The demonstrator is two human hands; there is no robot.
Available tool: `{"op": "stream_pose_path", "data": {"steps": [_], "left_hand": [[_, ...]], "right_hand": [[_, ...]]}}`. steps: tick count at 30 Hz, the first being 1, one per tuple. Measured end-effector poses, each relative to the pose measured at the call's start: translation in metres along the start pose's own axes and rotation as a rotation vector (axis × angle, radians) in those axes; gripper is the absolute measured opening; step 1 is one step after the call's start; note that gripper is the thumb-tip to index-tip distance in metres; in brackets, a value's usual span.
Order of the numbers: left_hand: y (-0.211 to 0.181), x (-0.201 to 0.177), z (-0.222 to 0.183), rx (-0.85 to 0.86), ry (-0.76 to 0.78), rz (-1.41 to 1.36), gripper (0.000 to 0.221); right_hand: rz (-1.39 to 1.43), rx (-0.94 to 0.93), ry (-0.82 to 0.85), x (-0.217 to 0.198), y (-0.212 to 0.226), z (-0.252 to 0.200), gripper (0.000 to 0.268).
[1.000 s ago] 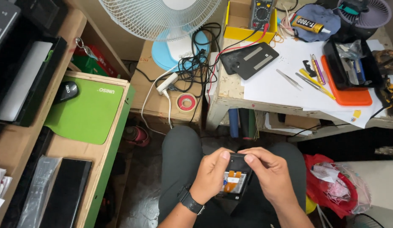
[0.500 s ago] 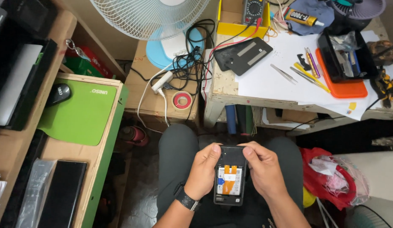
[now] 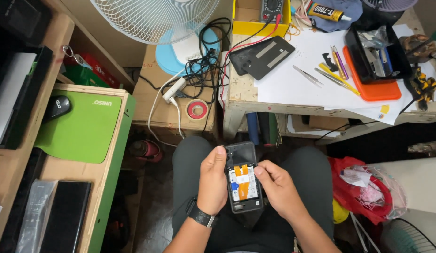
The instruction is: Attaching the back cover to a smartphone chassis by aligning the parts and pressing them together until they snap into place.
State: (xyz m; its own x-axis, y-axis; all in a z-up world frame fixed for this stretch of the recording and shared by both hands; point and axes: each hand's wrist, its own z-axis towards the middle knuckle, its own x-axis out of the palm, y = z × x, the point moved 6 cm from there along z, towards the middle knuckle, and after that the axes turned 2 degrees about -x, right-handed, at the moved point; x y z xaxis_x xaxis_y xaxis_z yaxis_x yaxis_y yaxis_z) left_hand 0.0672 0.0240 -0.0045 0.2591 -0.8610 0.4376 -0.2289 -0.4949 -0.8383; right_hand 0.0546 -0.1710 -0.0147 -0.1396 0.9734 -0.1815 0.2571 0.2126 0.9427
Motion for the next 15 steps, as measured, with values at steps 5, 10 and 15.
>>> {"op": "stream_pose_path", "data": {"steps": [5,10,15], "left_hand": [[0.012,0.000,0.004,-0.124,-0.026,-0.129,0.048],[0.020,0.010,0.007,-0.162,0.085,-0.216,0.052],[0.024,0.013,-0.004,-0.149,0.181,0.028,0.038]], "right_hand": [[0.090,-0.118,0.030,0.002,0.004,-0.003,0.030],[0.123,-0.055,-0.126,-0.005,-0.005,-0.003,0.030],[0.093,-0.114,-0.177,-0.024,0.010,-0.002,0.030]]}}
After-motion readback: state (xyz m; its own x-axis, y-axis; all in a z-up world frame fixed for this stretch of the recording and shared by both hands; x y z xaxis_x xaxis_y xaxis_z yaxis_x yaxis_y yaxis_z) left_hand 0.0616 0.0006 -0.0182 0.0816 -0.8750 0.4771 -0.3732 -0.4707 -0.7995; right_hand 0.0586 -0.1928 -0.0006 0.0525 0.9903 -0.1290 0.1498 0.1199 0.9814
